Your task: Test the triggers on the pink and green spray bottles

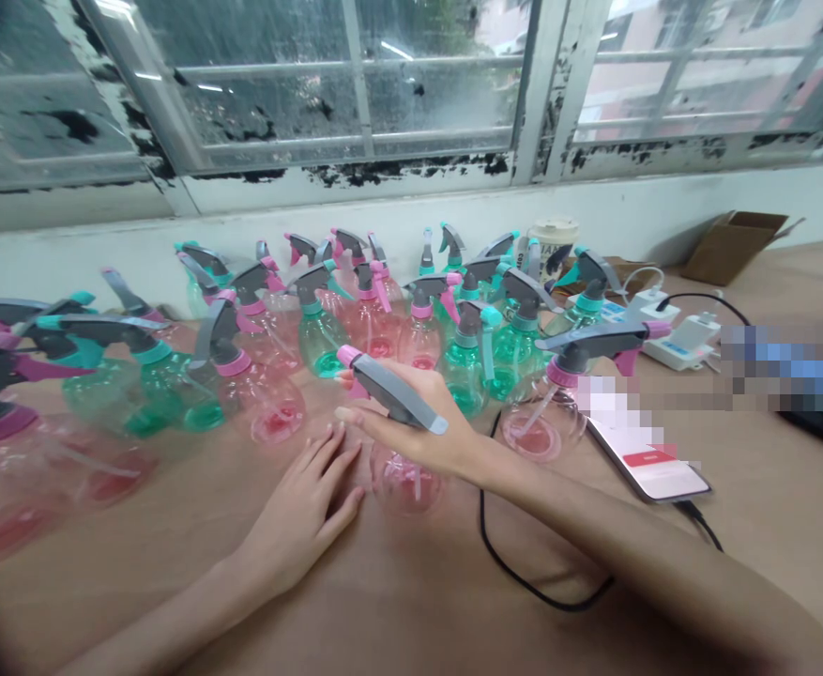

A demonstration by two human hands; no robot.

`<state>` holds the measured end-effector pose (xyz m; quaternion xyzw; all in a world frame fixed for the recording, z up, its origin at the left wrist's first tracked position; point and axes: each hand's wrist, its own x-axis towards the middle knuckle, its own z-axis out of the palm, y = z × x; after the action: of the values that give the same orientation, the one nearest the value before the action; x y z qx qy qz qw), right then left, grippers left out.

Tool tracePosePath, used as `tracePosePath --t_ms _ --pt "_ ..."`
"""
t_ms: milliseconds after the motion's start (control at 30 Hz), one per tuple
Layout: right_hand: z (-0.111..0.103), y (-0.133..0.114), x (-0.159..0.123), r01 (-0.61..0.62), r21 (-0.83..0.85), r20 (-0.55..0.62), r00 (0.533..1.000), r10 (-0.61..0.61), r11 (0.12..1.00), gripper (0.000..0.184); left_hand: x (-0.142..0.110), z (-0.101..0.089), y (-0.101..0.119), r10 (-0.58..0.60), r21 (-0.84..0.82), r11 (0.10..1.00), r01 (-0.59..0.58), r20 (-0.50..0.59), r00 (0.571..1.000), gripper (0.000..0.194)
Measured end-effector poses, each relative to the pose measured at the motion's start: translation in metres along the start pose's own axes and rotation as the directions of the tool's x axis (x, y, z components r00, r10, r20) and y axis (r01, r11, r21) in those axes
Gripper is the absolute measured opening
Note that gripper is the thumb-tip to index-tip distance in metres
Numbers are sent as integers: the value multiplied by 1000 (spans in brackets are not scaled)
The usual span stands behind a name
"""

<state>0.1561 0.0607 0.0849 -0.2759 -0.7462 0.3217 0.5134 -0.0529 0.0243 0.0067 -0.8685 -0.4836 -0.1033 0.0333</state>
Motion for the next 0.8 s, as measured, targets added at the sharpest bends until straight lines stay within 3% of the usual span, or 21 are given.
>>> tracePosePath --t_ms 267,633,800 --pt "-3 -7 2 23 -50 52 998 -21 998 25 0 1 -1 8 -15 1000 -8 -11 1000 50" --pt "-1 -2 0 -91 53 -24 995 93 994 25 0 1 -1 8 -6 1000 -8 -6 1000 49" --pt "1 -4 -3 -58 16 2 998 58 998 24 0 2 -2 16 9 1000 -16 -5 1000 50"
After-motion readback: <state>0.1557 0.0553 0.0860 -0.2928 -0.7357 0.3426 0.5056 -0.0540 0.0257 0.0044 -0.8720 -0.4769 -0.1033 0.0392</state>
